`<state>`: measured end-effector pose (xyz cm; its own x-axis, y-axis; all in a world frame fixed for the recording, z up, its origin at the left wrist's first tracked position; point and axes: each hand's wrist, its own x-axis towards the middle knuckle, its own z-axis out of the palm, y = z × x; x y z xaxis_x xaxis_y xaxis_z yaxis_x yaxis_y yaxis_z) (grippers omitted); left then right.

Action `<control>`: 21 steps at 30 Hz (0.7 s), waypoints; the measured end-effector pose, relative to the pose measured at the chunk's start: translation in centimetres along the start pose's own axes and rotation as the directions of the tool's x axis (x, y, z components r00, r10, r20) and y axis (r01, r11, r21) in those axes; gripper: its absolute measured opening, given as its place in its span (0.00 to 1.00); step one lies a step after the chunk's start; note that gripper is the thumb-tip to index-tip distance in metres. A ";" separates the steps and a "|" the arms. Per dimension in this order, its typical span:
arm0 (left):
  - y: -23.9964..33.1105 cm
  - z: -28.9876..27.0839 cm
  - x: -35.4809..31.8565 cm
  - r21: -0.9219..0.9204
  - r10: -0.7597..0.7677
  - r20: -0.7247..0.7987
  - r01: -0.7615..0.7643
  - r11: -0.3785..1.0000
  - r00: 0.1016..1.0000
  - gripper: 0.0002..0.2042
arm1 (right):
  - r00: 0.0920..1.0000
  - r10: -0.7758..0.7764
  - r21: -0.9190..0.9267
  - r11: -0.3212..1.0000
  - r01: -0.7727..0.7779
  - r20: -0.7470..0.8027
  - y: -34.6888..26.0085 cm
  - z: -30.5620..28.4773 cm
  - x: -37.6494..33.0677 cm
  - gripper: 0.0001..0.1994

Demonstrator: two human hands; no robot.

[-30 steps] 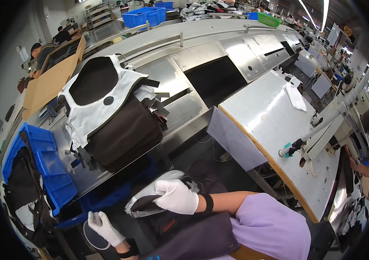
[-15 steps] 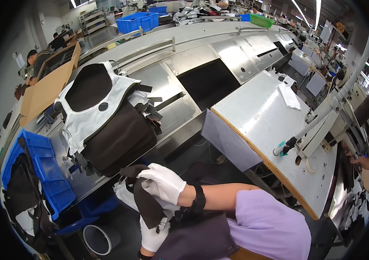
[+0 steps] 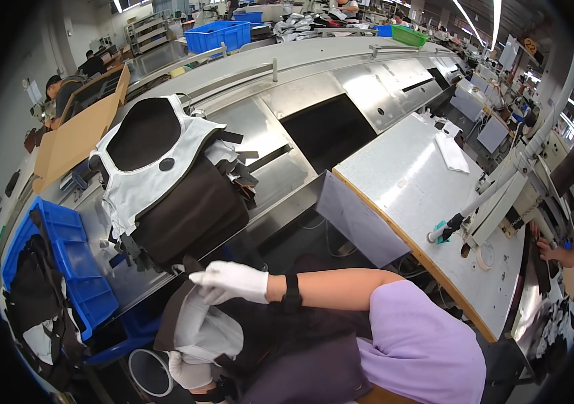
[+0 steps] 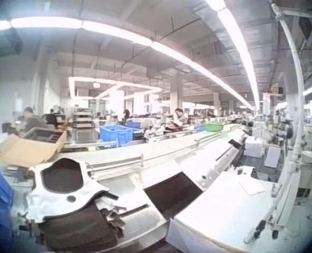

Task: The recorder is assembling or checking parts of leather or fabric goods, possibly bags or vests, in a factory setting.

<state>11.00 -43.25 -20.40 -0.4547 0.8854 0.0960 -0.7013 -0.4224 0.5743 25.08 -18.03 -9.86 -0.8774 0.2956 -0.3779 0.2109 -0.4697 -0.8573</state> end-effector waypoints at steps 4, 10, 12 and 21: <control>-0.3 -1.6 -0.5 -0.107 0.072 -0.354 -0.117 0.987 0.932 0.32 | 0.947 -0.050 -0.808 0.507 0.299 0.319 2.7 -0.3 -2.1 0.31; -1.9 -0.1 -1.4 0.113 0.224 -0.383 -0.195 0.974 0.896 0.32 | 0.923 -0.021 -0.861 0.353 0.366 0.384 9.1 0.6 -2.9 0.38; -1.6 2.2 -1.4 0.172 0.225 -0.410 -0.168 0.971 0.884 0.32 | 0.871 -0.393 -0.875 0.256 0.410 0.293 10.7 1.3 -1.9 0.38; -0.3 3.8 -1.9 -0.315 0.080 -0.450 -0.243 0.918 0.889 0.19 | 0.517 -0.735 -0.769 -0.009 0.639 0.439 7.9 3.1 -0.8 0.25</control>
<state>14.18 -44.06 -17.69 -0.7079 0.6662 -0.2346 -0.7062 -0.6634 0.2473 26.08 -24.62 -15.28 -0.7977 0.1333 0.5881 -0.2317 0.8327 -0.5030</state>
